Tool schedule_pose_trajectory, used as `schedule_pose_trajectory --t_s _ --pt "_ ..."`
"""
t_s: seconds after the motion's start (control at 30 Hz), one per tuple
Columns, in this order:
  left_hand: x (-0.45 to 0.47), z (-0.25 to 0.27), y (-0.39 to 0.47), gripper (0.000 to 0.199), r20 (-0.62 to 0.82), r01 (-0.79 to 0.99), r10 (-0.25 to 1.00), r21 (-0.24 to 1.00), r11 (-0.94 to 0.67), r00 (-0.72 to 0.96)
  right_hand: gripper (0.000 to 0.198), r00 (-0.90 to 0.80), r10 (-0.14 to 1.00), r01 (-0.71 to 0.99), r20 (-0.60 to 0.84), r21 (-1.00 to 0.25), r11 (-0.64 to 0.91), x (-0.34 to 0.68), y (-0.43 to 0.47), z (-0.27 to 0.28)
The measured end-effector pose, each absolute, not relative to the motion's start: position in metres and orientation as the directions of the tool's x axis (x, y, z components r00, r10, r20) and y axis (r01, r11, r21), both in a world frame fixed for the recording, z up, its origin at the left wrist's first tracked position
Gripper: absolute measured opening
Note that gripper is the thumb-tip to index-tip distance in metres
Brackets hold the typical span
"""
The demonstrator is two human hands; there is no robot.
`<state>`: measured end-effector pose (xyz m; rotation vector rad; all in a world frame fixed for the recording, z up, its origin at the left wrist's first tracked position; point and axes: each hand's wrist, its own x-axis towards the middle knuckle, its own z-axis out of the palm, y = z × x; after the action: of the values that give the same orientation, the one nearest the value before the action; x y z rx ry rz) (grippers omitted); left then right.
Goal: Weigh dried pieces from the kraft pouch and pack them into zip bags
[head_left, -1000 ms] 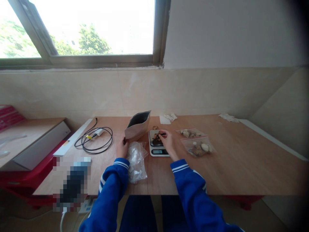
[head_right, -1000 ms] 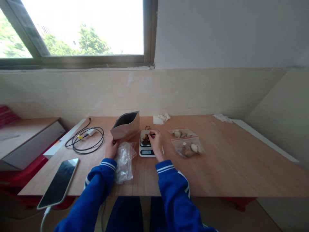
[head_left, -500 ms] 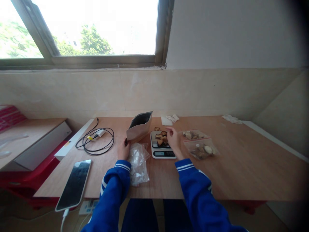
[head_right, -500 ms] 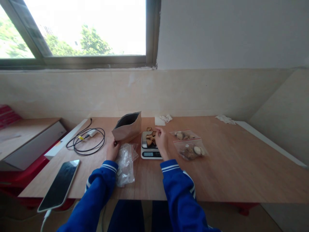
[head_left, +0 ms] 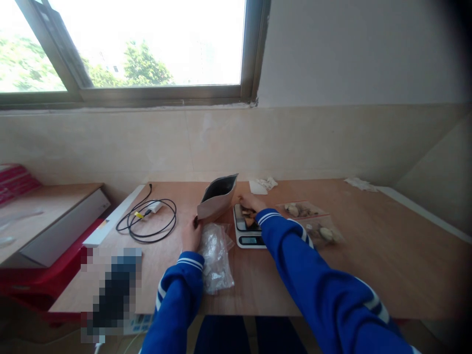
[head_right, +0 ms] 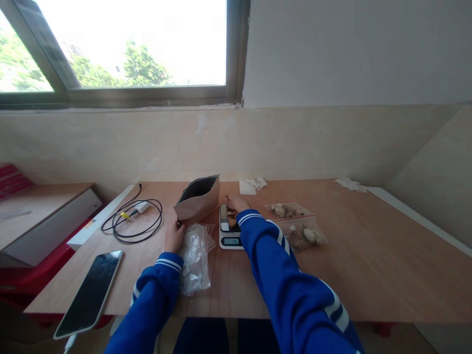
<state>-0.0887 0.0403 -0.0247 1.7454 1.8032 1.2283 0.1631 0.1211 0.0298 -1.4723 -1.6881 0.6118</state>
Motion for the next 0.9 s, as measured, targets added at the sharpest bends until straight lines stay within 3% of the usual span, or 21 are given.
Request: schedule_pose_trajectory --t_s 0.13,0.3,0.4,0.53,0.73,0.9 --pt "-0.089 -0.025 0.040 0.035 0.314 0.632 0.931 0.763 -0.133 -0.184 0.032 -0.015 0.984 0.588 0.175 -0.795 0.151 0.157 0.121 0.026" --pt "-0.090 -0.027 0.042 0.032 0.312 0.629 0.935 0.765 -0.142 -0.169 0.014 0.006 0.987 0.577 0.163 -0.807 0.130 0.160 0.119 0.024" --pt "-0.090 -0.028 0.043 0.034 0.315 0.628 0.934 0.764 -0.145 -0.168 0.010 0.035 0.976 0.553 0.217 -0.817 0.162 0.168 0.125 0.030" --pt "-0.089 -0.026 0.042 0.035 0.316 0.637 0.933 0.758 -0.140 -0.170 0.023 0.069 0.947 0.501 0.314 -0.831 0.239 0.183 0.127 0.048" --pt "-0.089 -0.024 0.042 0.033 0.316 0.679 0.931 0.725 -0.114 -0.181 0.025 0.042 0.860 0.301 0.509 -0.827 0.475 0.217 0.066 0.053" --pt "-0.087 -0.025 0.042 0.037 0.323 0.662 0.926 0.740 -0.117 -0.197 0.027 0.205 0.834 0.411 0.512 -0.819 0.401 0.246 -0.006 0.005"
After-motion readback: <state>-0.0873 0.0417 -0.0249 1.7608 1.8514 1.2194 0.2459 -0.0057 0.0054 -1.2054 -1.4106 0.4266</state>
